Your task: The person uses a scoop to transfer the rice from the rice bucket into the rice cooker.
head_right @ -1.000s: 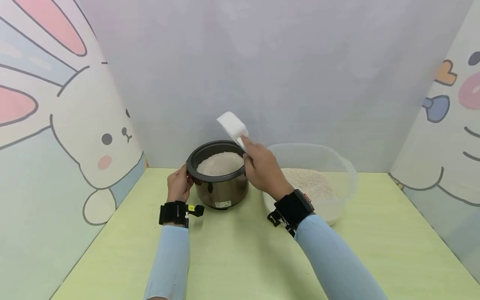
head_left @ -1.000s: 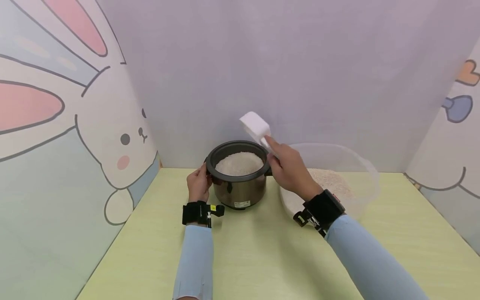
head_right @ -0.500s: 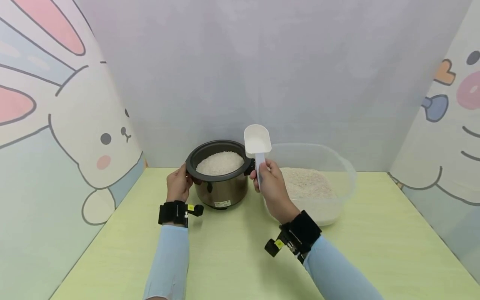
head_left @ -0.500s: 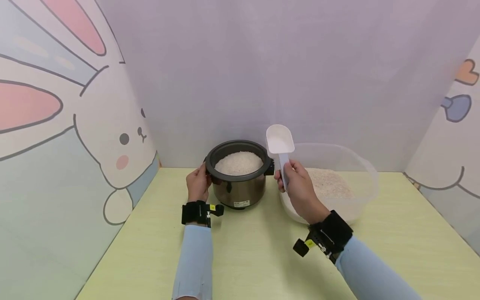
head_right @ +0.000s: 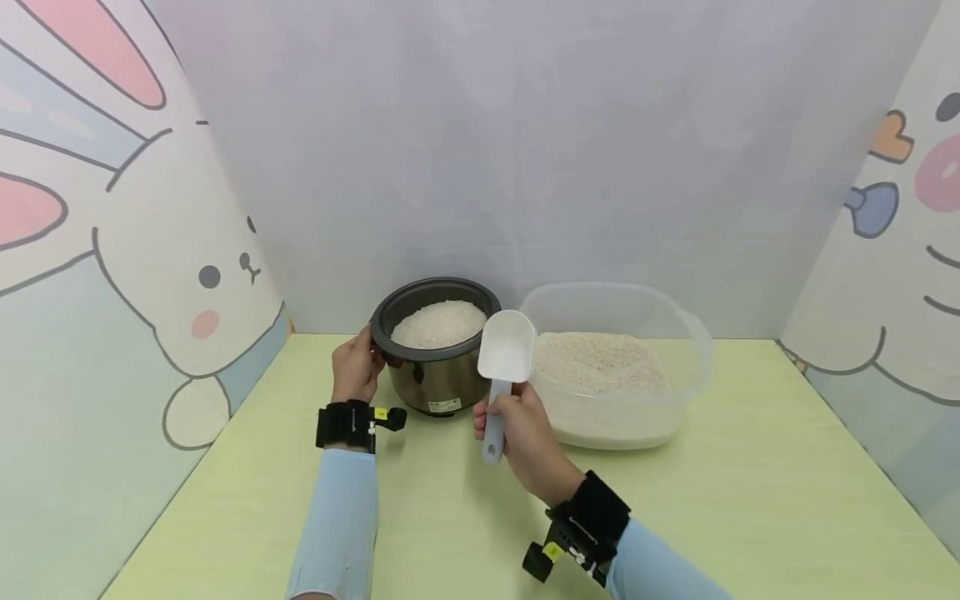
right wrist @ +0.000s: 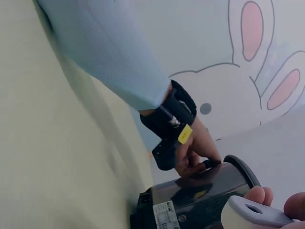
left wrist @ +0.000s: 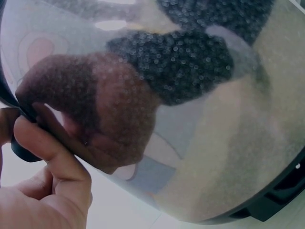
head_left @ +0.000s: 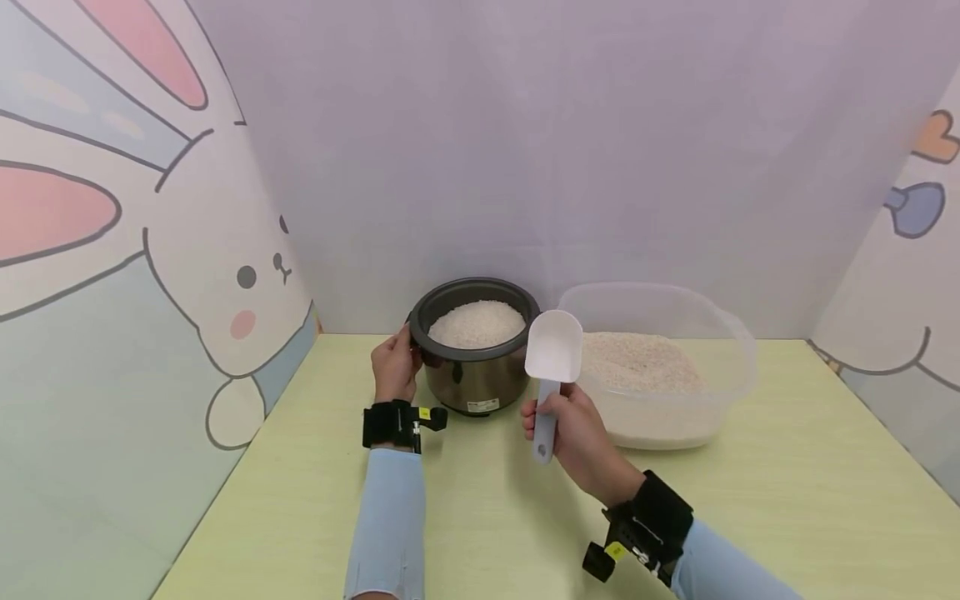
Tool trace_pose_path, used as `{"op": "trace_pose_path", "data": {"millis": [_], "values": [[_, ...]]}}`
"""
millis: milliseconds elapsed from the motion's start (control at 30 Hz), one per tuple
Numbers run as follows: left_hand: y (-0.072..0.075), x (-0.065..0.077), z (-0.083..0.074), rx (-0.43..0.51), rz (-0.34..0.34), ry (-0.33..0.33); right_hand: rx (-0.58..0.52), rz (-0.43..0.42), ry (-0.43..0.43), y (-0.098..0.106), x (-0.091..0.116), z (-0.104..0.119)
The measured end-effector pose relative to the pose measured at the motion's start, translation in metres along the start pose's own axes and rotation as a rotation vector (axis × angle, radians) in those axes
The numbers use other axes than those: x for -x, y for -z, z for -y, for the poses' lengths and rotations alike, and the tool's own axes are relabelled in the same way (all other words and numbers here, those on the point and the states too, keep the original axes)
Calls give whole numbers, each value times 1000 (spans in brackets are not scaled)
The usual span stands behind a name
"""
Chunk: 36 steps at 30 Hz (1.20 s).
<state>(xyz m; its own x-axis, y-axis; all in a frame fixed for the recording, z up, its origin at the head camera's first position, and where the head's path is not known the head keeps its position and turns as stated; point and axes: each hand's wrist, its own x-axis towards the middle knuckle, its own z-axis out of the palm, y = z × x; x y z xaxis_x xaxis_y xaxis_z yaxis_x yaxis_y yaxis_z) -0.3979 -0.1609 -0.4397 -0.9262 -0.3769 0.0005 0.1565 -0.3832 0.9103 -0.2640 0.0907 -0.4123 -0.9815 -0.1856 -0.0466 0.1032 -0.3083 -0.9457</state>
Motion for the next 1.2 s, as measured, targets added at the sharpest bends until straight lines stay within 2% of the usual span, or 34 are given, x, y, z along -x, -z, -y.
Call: {"op": "trace_pose_path", "data": {"millis": [167, 467, 733, 833, 1000, 1200], "values": [[1, 1, 0, -5, -1, 11, -42, 35, -60, -1, 5, -17], [1, -1, 1, -7, -1, 13, -140, 37, -175, 3, 9, -46], [0, -2, 2, 8, -4, -9, -236, 75, -212, 9, 10, -52], [0, -2, 1, 5, -2, -4, -205, 40, -210, 8, 10, -56], [0, -3, 2, -8, -9, 0, -75, -27, -195, 5, 14, -63], [0, -3, 2, -23, -12, 1, 47, -108, -128, 3, 17, -67]]}}
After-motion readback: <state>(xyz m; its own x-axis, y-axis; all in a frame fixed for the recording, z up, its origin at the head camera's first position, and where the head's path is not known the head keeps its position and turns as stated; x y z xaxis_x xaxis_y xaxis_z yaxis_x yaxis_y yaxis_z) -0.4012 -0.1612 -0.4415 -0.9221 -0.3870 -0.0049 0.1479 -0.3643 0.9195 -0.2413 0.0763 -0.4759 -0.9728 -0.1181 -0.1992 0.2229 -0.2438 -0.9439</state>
